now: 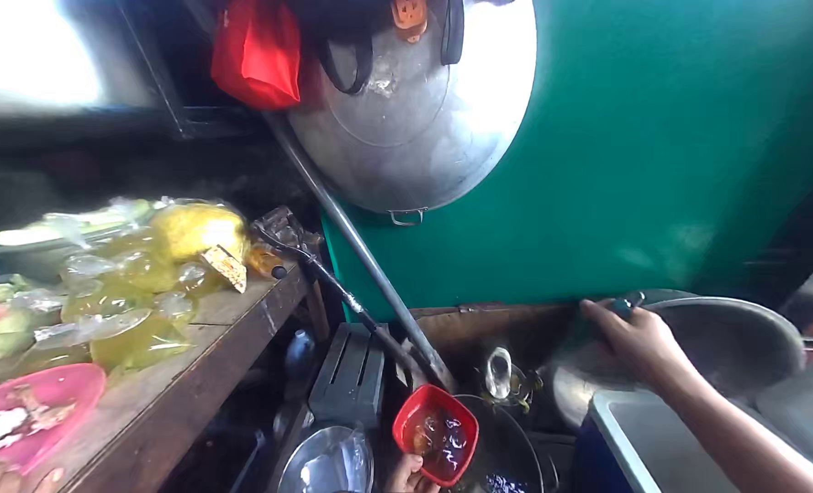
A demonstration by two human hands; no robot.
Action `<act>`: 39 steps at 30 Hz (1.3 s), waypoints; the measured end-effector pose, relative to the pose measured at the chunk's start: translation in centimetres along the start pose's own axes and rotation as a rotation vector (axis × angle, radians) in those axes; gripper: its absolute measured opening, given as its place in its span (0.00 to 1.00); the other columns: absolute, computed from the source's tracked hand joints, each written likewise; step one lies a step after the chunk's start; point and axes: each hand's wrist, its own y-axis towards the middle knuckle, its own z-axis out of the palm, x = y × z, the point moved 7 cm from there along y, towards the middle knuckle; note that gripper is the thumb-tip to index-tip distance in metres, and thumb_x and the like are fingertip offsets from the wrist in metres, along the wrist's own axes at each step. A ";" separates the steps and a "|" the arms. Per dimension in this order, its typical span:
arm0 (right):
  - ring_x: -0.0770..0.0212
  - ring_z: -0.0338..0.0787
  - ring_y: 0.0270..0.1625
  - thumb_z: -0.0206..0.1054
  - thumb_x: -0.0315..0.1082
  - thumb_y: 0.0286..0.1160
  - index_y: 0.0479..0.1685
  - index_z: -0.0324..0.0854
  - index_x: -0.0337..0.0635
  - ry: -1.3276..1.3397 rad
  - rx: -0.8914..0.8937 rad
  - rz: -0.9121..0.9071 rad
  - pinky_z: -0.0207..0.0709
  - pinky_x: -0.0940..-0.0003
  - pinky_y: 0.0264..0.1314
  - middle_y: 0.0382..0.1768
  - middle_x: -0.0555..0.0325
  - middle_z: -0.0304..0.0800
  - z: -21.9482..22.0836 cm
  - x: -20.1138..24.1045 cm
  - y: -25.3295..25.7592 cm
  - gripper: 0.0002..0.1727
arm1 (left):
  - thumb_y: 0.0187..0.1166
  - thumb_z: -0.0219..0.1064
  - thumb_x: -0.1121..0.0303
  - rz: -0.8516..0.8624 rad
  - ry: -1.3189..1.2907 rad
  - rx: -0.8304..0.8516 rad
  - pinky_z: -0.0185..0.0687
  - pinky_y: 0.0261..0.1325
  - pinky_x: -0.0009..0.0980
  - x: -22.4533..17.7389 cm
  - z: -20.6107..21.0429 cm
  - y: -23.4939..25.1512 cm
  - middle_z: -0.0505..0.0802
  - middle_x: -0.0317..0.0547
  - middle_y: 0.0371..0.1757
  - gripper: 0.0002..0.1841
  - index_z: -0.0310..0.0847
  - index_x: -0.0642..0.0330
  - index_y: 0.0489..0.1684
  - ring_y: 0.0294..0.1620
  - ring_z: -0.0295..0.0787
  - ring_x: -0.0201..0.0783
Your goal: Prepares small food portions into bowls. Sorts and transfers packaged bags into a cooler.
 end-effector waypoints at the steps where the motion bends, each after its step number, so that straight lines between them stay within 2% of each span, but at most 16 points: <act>1: 0.59 0.84 0.20 0.63 0.48 0.88 0.46 0.87 0.40 0.001 0.010 -0.014 0.81 0.58 0.28 0.24 0.52 0.87 0.0 1.2 0.1 0.19 | 0.86 0.52 0.71 -0.030 0.005 -0.023 0.84 0.58 0.38 0.7 0.1 0.4 0.85 0.51 0.49 0.12 0.71 0.66 0.60 0.47 0.85 0.40; 6: 0.62 0.82 0.16 0.64 0.47 0.88 0.40 0.87 0.41 0.031 0.088 -0.032 0.79 0.66 0.21 0.18 0.55 0.85 1.7 4.2 0.6 0.18 | 0.87 0.53 0.71 -0.106 0.020 0.018 0.83 0.57 0.38 2.7 1.6 1.8 0.85 0.52 0.49 0.13 0.70 0.66 0.63 0.45 0.85 0.40; 8: 0.63 0.82 0.16 0.64 0.46 0.88 0.42 0.87 0.41 0.024 0.140 -0.031 0.80 0.67 0.22 0.18 0.55 0.85 3.2 4.7 0.4 0.17 | 0.86 0.54 0.71 -0.124 0.028 0.040 0.83 0.57 0.39 3.2 2.3 2.2 0.85 0.52 0.50 0.13 0.70 0.66 0.64 0.46 0.84 0.40; 10: 0.62 0.84 0.18 0.65 0.46 0.88 0.45 0.88 0.41 -0.017 0.214 -0.056 0.82 0.66 0.24 0.21 0.54 0.87 4.9 5.2 -0.1 0.16 | 0.86 0.54 0.71 -0.140 0.039 0.056 0.82 0.60 0.40 3.3 2.9 2.3 0.85 0.53 0.51 0.13 0.70 0.67 0.63 0.48 0.84 0.41; 13: 0.61 0.87 0.24 0.67 0.46 0.86 0.47 0.87 0.39 -0.150 0.357 -0.138 0.84 0.60 0.33 0.27 0.53 0.88 7.7 6.2 -1.8 0.17 | 0.86 0.54 0.72 -0.151 0.034 0.070 0.82 0.60 0.41 3.6 3.5 2.3 0.84 0.53 0.51 0.13 0.69 0.66 0.64 0.48 0.84 0.42; 17: 0.57 0.91 0.36 0.65 0.52 0.82 0.49 0.89 0.41 -0.351 0.579 -0.450 0.85 0.52 0.47 0.34 0.53 0.91 11.4 7.3 -4.9 0.21 | 0.86 0.53 0.71 -0.161 0.015 0.048 0.80 0.60 0.42 3.9 3.3 2.7 0.84 0.54 0.52 0.15 0.69 0.66 0.67 0.49 0.83 0.43; 20: 0.52 0.93 0.47 0.67 0.46 0.81 0.51 0.90 0.42 -0.383 0.733 -0.757 0.85 0.47 0.53 0.44 0.49 0.94 12.5 8.3 -9.5 0.17 | 0.85 0.53 0.71 -0.149 0.007 0.035 0.82 0.58 0.42 4.0 2.8 3.1 0.84 0.53 0.49 0.13 0.69 0.66 0.63 0.46 0.83 0.42; 22: 0.48 0.94 0.46 0.70 0.40 0.79 0.50 0.89 0.42 -0.400 0.824 -0.951 0.87 0.45 0.47 0.46 0.47 0.93 12.6 8.5 -13.0 0.12 | 0.86 0.53 0.72 -0.153 -0.015 0.036 0.81 0.59 0.43 4.0 2.5 3.2 0.84 0.53 0.50 0.13 0.69 0.66 0.64 0.47 0.83 0.42; 24: 0.46 0.93 0.40 0.71 0.36 0.78 0.47 0.87 0.43 -0.432 0.852 -1.132 0.87 0.46 0.36 0.43 0.46 0.91 12.1 7.9 -16.2 0.08 | 0.87 0.52 0.70 -0.157 -0.036 0.028 0.82 0.58 0.42 4.0 2.2 3.0 0.85 0.53 0.49 0.13 0.68 0.65 0.63 0.46 0.84 0.42; 28: 0.38 0.94 0.45 0.67 0.27 0.79 0.49 0.89 0.40 -0.514 0.827 -1.261 0.88 0.45 0.42 0.52 0.40 0.93 10.5 5.7 -20.4 0.08 | 0.87 0.51 0.70 -0.141 -0.073 0.025 0.84 0.52 0.38 3.7 2.1 2.7 0.86 0.48 0.42 0.08 0.69 0.62 0.56 0.40 0.85 0.39; 30: 0.34 0.93 0.50 0.64 0.23 0.80 0.51 0.88 0.38 -0.517 0.807 -1.283 0.87 0.44 0.47 0.57 0.35 0.91 9.5 4.9 -21.5 0.09 | 0.87 0.51 0.71 -0.136 -0.085 0.028 0.84 0.54 0.40 3.7 2.0 2.8 0.85 0.50 0.43 0.09 0.69 0.63 0.57 0.42 0.85 0.41; 34: 0.33 0.92 0.58 0.64 0.21 0.79 0.55 0.88 0.38 -0.487 0.671 -1.271 0.87 0.43 0.57 0.63 0.33 0.89 7.0 3.9 -21.5 0.12 | 0.86 0.51 0.72 -0.125 -0.076 0.025 0.83 0.55 0.42 3.5 2.3 2.9 0.84 0.51 0.44 0.09 0.69 0.64 0.57 0.43 0.84 0.41; 36: 0.34 0.92 0.59 0.65 0.24 0.80 0.54 0.88 0.39 -0.423 0.561 -1.212 0.87 0.45 0.59 0.62 0.33 0.89 6.0 3.1 -20.3 0.10 | 0.86 0.52 0.72 -0.125 -0.078 0.021 0.82 0.56 0.42 3.7 2.4 3.1 0.83 0.52 0.47 0.11 0.69 0.65 0.60 0.44 0.83 0.42; 38: 0.41 0.92 0.61 0.68 0.29 0.82 0.50 0.88 0.40 -0.344 0.433 -1.114 0.86 0.53 0.63 0.62 0.35 0.90 5.2 1.9 -18.5 0.07 | 0.87 0.51 0.72 -0.133 -0.083 0.016 0.80 0.58 0.42 3.8 2.4 3.3 0.82 0.54 0.52 0.14 0.67 0.66 0.65 0.47 0.82 0.43; 39: 0.45 0.92 0.62 0.69 0.32 0.82 0.47 0.88 0.40 -0.284 0.360 -1.053 0.86 0.57 0.63 0.60 0.36 0.91 4.9 1.2 -17.5 0.06 | 0.87 0.51 0.72 -0.131 -0.073 0.007 0.81 0.57 0.41 3.9 2.4 3.4 0.82 0.53 0.50 0.12 0.68 0.65 0.63 0.46 0.82 0.42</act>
